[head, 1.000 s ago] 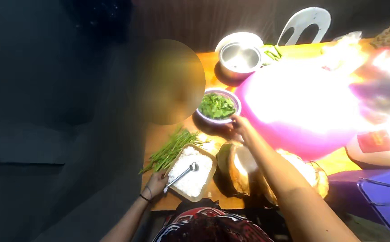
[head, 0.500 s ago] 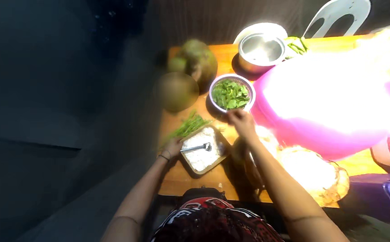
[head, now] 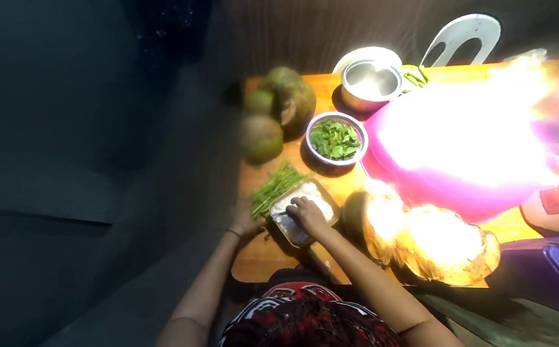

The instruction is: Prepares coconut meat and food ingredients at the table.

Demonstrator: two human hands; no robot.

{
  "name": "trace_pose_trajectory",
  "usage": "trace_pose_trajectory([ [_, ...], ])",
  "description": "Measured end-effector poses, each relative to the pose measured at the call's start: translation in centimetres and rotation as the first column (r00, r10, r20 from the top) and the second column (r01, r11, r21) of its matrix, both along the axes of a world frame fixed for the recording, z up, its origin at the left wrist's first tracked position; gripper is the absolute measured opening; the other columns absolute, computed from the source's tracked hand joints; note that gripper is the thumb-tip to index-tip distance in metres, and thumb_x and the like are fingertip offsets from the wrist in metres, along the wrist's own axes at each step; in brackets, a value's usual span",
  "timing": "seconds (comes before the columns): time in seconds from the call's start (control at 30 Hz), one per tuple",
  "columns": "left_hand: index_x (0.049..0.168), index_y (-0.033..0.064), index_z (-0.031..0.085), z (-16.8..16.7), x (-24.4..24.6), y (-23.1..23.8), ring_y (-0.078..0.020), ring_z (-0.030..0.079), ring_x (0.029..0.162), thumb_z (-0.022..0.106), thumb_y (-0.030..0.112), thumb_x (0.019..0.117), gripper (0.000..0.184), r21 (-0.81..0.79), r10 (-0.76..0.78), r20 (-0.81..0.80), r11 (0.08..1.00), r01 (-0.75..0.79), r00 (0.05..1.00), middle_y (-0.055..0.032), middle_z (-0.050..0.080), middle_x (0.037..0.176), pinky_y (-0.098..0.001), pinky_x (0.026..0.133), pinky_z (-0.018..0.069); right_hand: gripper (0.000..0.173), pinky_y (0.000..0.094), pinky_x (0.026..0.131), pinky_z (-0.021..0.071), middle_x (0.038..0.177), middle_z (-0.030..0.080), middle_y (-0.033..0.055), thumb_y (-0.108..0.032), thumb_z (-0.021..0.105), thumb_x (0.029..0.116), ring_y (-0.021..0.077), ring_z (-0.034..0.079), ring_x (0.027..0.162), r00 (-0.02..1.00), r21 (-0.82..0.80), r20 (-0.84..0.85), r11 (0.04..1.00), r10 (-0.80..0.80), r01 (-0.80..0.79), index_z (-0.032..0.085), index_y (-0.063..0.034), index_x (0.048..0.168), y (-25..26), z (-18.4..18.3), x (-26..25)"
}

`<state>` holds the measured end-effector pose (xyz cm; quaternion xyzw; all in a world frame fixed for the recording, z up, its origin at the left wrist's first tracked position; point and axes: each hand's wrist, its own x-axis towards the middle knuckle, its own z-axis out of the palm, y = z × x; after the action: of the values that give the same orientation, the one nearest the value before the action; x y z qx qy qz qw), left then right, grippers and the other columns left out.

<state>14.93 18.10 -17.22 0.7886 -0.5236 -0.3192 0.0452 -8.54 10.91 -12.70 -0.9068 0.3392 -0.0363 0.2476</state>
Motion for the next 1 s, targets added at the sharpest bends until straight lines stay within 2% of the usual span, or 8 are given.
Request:
trace_pose_trajectory([
  [0.17,0.161,0.0219,0.033,-4.7,-2.6,-0.4,-0.0425,0.027,0.151,0.08,0.033,0.083,0.092,-0.061,0.084,0.059,0.995,-0.08,0.995,-0.0204,0.024,0.166,-0.0633,0.12,0.023,0.023,0.0586,0.096,0.0545,0.116,0.072,0.0211,-0.01,0.059,0.1041,0.0379,0.07,0.108,0.888,0.115,0.286,0.933,-0.36,0.342,0.069,0.002,0.121,0.8,4.4,-4.0],
  [0.3,0.157,0.0179,0.041,-4.5,-2.6,-2.1,-0.0454,0.033,0.147,0.074,0.03,0.0936,0.073,-0.162,0.17,-0.005,0.972,-0.169,0.985,-0.0216,0.032,0.163,-0.065,0.116,0.0302,0.028,0.0501,0.093,0.057,0.117,0.071,0.0184,-0.016,0.056,0.107,0.0271,0.071,0.101,0.669,0.34,0.411,0.785,-0.619,0.518,0.065,0.0011,0.127,2.1,6.1,-6.5],
  [0.43,0.157,0.017,0.043,-3.5,-1.8,-5.5,-0.0471,0.039,0.142,0.076,0.036,0.0919,0.075,-0.185,0.129,0.033,0.975,-0.121,0.991,-0.0251,0.036,0.16,-0.0642,0.114,0.033,0.028,0.0405,0.09,0.0606,0.114,0.071,0.0168,-0.015,0.056,0.1071,0.0205,0.073,0.097,0.528,0.486,0.446,0.691,-0.722,0.535,0.062,0.0042,0.127,3.5,5.5,-7.5],
  [0.57,0.158,0.0204,0.041,-3.0,-1.4,-7.8,-0.0471,0.038,0.143,0.073,0.04,0.0934,0.075,-0.119,0.053,0.104,0.992,-0.041,0.993,-0.024,0.034,0.161,-0.0632,0.111,0.0367,0.027,0.0418,0.088,0.0612,0.112,0.072,0.0165,-0.013,0.057,0.1064,0.0204,0.073,0.094,0.502,0.412,0.489,0.696,-0.713,0.588,0.062,0.0041,0.127,5.1,2.9,-8.3],
  [0.73,0.154,0.0163,0.047,0.2,-1.5,-7.5,-0.046,0.018,0.154,0.07,0.025,0.0959,0.063,-0.22,0.005,0.052,0.976,0.007,0.999,-0.0242,0.023,0.166,-0.0673,0.121,0.0139,0.028,0.0418,0.092,0.0582,0.111,0.072,0.0147,-0.015,0.058,0.1046,0.0185,0.07,0.099,0.484,0.335,0.519,0.689,-0.704,0.643,0.065,0.0023,0.125,6.9,1.4,-9.0],
  [0.8,0.146,0.0077,0.054,2.8,-2.3,-5.8,-0.0426,0.036,0.147,0.059,0.03,0.1035,0.048,-0.313,0.055,-0.096,0.946,-0.083,0.994,-0.0234,0.041,0.157,-0.0607,0.119,0.0289,0.027,0.0379,0.086,0.0594,0.106,0.072,0.0111,-0.017,0.057,0.1051,0.0138,0.07,0.092,0.422,0.38,0.537,0.656,-0.731,0.653,0.064,0.0014,0.124,7.1,1.4,-9.1],
  [0.93,0.155,0.0011,0.033,4.0,-4.9,-2.6,-0.0442,0.058,0.127,0.056,0.055,0.1014,0.08,0.103,0.236,-0.399,0.972,-0.213,0.886,-0.0309,0.055,0.139,-0.0614,0.106,0.0449,0.027,0.0314,0.078,0.0612,0.1,0.071,0.0088,-0.015,0.057,0.1065,0.0094,0.07,0.081,0.314,0.513,0.528,0.591,-0.789,0.623,0.057,0.0018,0.128,7.2,2.0,-9.0],
  [1.0,0.154,0.0011,0.033,1.5,-6.0,-1.6,-0.0407,0.065,0.114,0.061,0.049,0.1004,0.077,0.206,0.275,-0.403,0.957,-0.206,0.873,-0.0292,0.061,0.131,-0.0577,0.098,0.0523,0.026,0.0318,0.08,0.0619,0.102,0.072,0.0092,-0.013,0.057,0.1058,0.0107,0.071,0.084,0.3,0.524,0.551,0.603,-0.778,0.601,0.057,0.0021,0.127,7.0,1.9,-8.9],
])
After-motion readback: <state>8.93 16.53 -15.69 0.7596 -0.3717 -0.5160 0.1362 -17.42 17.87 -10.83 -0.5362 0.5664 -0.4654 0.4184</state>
